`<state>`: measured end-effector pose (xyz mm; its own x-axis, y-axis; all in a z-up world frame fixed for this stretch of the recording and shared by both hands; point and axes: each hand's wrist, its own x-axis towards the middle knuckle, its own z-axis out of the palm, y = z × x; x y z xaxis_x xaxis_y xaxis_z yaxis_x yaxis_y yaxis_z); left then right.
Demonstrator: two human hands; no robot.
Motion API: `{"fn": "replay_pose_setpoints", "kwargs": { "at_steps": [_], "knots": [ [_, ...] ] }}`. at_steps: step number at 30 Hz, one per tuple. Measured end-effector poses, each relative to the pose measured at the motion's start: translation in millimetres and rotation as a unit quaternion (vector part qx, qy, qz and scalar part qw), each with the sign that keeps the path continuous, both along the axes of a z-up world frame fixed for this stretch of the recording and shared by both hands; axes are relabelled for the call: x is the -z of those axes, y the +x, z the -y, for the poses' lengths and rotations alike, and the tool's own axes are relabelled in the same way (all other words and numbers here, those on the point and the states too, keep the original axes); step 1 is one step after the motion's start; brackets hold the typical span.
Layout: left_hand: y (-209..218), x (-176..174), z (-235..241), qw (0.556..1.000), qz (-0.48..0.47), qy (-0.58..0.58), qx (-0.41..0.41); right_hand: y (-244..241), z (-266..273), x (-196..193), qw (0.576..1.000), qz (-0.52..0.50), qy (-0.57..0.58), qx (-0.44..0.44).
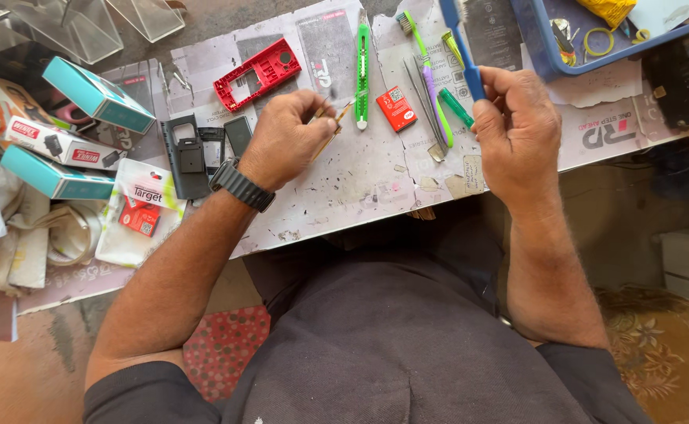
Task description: The person uses tweezers to adjust components on a small electronic device, then uses a toothbrush and a utility knife to clean and scrape the device's surface. The person handles the device and tools throughout the clip.
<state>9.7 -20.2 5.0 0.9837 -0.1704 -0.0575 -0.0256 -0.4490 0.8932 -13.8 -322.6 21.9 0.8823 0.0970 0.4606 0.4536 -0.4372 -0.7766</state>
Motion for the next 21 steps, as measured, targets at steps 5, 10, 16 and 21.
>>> {"fn": "replay_pose_setpoints", "kwargs": {
  "at_steps": [5, 10, 16, 21],
  "knots": [
    [-11, 12, -10, 0.983, 0.001, 0.175, -0.054, 0, 10, 14, 1.0, 0.013, 0.005, -0.01],
    [-18, -4, -11, 0.963, 0.091, 0.252, -0.027, 13, 8, 27, 0.943, -0.122, 0.305, -0.053],
    [-20, -54, 15, 0.908, 0.198, 0.361, -0.079, 38, -3, 20, 0.895, -0.157, 0.416, -0.032],
    [44, -92, 49, 0.944, 0.278, 0.173, -0.034, 59, -13, 9, 0.882, -0.14, 0.447, -0.045]
  ]
}}
